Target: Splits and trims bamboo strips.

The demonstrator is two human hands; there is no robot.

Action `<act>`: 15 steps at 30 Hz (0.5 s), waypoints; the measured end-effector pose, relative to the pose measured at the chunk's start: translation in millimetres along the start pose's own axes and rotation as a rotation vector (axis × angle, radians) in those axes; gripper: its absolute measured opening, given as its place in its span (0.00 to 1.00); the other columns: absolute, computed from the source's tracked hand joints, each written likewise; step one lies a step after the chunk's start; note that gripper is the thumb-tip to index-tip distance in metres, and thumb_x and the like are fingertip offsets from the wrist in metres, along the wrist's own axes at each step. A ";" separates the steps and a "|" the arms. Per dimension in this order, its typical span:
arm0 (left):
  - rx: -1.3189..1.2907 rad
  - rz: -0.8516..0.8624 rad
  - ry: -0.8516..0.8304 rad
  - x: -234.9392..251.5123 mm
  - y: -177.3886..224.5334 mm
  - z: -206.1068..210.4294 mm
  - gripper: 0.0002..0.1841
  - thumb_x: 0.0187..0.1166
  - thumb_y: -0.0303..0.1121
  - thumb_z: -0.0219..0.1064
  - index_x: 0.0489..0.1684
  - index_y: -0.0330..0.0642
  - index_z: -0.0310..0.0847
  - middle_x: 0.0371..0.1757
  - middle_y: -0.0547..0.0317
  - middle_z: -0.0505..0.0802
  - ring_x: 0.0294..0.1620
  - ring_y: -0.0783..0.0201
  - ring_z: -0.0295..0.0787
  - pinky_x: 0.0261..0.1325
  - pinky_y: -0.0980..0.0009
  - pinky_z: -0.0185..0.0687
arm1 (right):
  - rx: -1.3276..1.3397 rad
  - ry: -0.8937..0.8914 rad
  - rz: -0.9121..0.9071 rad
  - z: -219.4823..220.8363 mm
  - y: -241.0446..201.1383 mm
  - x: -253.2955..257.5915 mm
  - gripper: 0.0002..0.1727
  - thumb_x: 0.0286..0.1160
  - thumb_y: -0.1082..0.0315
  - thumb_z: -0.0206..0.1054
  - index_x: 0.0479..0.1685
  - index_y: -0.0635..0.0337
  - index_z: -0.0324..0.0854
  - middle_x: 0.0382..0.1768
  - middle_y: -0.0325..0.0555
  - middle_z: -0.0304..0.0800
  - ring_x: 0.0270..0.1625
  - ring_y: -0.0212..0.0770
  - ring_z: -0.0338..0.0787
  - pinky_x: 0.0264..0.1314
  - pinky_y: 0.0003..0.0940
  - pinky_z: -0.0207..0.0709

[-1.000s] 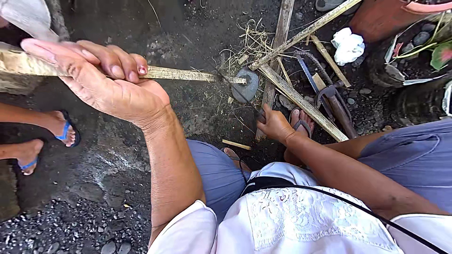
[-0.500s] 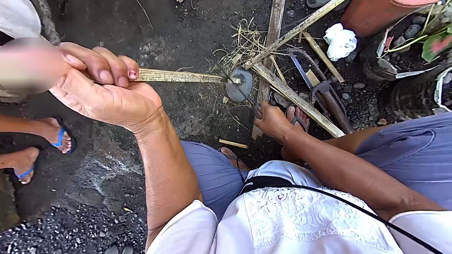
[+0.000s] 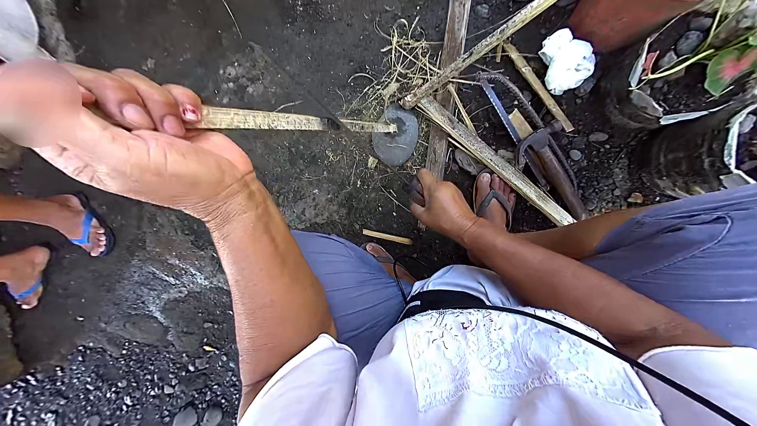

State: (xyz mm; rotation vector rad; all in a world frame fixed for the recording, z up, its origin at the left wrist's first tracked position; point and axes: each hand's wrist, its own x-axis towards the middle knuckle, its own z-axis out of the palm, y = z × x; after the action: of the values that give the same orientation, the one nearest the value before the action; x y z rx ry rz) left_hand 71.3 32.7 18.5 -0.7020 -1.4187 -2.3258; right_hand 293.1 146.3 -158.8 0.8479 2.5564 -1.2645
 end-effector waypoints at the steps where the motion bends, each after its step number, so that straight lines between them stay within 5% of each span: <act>1: 0.022 -0.013 0.036 -0.6 1.8 3.5 0.20 0.95 0.28 0.31 0.29 0.38 0.62 0.11 0.61 0.68 0.09 0.65 0.68 0.16 0.72 0.76 | -0.009 -0.001 -0.004 5.9 11.6 4.0 0.20 0.75 0.63 0.68 0.62 0.62 0.74 0.33 0.59 0.89 0.41 0.64 0.93 0.42 0.66 0.82; 5: 0.063 -0.007 0.145 1.8 3.8 17.7 0.20 0.98 0.34 0.34 0.31 0.39 0.62 0.11 0.62 0.66 0.09 0.64 0.67 0.15 0.69 0.76 | -0.020 -0.085 0.274 7.2 62.2 32.6 0.28 0.74 0.63 0.70 0.71 0.63 0.72 0.47 0.65 0.91 0.54 0.68 0.92 0.55 0.71 0.81; 7: 0.035 0.000 0.083 1.4 2.1 12.8 0.20 0.98 0.34 0.32 0.33 0.38 0.62 0.13 0.61 0.68 0.11 0.64 0.69 0.18 0.68 0.79 | 0.080 -0.113 0.310 6.5 63.2 30.1 0.28 0.73 0.64 0.71 0.71 0.63 0.72 0.44 0.64 0.91 0.46 0.64 0.93 0.48 0.67 0.83; 10: -0.064 -0.018 0.010 2.5 0.8 11.3 0.26 0.98 0.41 0.24 0.37 0.40 0.67 0.14 0.64 0.72 0.13 0.66 0.72 0.20 0.70 0.79 | 0.479 -0.217 0.313 10.6 74.7 27.5 0.22 0.79 0.66 0.69 0.69 0.60 0.70 0.30 0.53 0.83 0.19 0.45 0.84 0.24 0.42 0.84; 15: -0.110 -0.019 -0.004 4.7 -0.3 1.5 0.35 0.94 0.54 0.18 0.40 0.46 0.73 0.14 0.70 0.75 0.14 0.71 0.73 0.23 0.72 0.80 | 0.776 -0.323 0.289 1.3 81.0 27.9 0.14 0.83 0.69 0.64 0.63 0.60 0.70 0.21 0.43 0.79 0.15 0.40 0.82 0.22 0.38 0.86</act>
State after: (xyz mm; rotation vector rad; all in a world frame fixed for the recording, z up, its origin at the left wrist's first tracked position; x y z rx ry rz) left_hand 67.6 34.1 21.5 -0.7270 -1.3126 -2.4334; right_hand 315.0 195.8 -225.2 0.9739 1.6026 -2.1028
